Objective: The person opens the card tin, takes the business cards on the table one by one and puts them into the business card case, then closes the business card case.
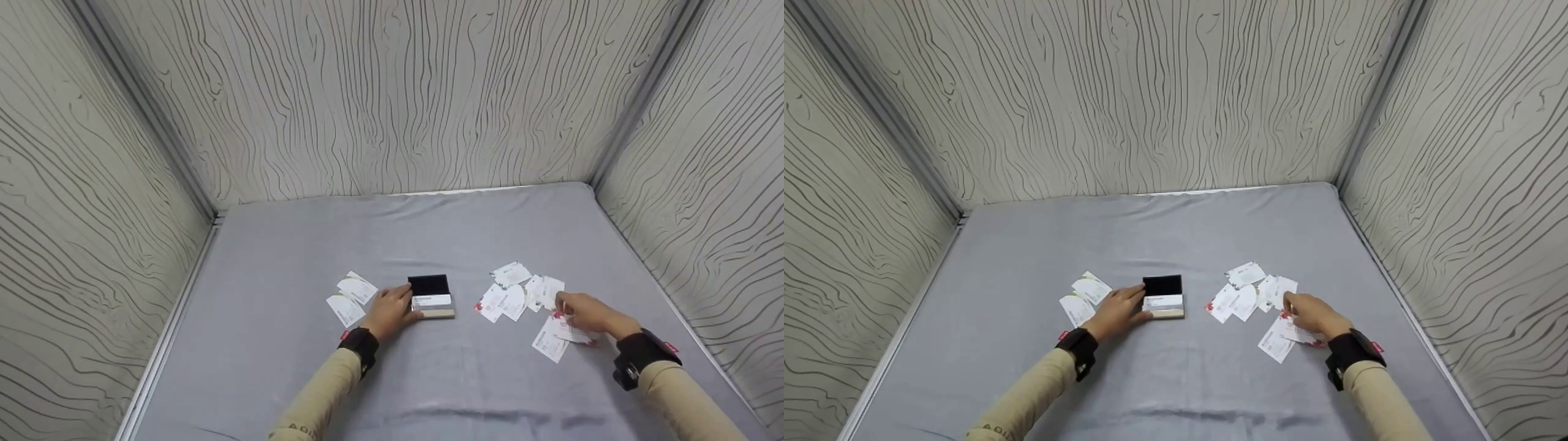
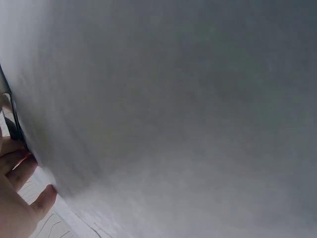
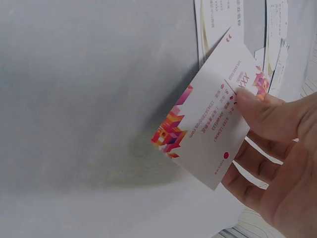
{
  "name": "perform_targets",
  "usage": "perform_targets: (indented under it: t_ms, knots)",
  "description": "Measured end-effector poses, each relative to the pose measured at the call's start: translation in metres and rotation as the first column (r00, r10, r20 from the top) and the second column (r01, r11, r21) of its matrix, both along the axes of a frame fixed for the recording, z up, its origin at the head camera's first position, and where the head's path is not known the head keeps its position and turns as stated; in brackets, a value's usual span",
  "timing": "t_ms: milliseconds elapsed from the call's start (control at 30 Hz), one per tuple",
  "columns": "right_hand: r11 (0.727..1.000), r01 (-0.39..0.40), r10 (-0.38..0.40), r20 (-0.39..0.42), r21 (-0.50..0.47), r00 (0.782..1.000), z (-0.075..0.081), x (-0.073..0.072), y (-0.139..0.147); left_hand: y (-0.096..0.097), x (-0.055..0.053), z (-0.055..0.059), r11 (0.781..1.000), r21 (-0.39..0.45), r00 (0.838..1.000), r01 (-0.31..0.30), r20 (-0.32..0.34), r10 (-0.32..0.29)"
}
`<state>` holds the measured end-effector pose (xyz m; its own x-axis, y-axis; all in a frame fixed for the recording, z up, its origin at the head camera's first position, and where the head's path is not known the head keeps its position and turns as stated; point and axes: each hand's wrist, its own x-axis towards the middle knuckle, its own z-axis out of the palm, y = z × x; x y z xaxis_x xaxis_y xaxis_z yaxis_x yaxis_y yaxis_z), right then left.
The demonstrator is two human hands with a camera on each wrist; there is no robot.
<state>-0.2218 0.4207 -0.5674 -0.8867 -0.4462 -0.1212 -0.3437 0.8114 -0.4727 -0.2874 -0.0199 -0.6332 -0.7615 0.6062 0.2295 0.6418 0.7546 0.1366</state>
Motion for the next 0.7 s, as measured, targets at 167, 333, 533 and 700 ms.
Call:
perform_targets:
  t_ms: [167,333,533,700]
  knots:
    - [1.0,-0.005,0.005,-0.022,-0.002,1.0,0.002,-0.001,0.0,0.0,0.0,-0.001,1.0,-0.001,1.0,0.001,0.0,-0.001]
    - [0.999,-0.037,0.035,-0.079,-0.017,0.996,0.004,-0.003,-0.001,0.0,0.0,-0.001,1.0,-0.009,1.0,-0.011,0.02,0.011]
    - [0.998,-0.039,0.033,-0.142,-0.043,0.989,0.01,-0.008,-0.007,0.0,0.001,0.001,1.0,-0.021,0.999,-0.02,0.045,0.021]
    - [0.999,-0.016,0.009,-0.183,-0.034,0.983,0.014,-0.012,-0.016,0.001,0.001,0.001,1.0,-0.013,0.999,-0.02,0.042,0.021]
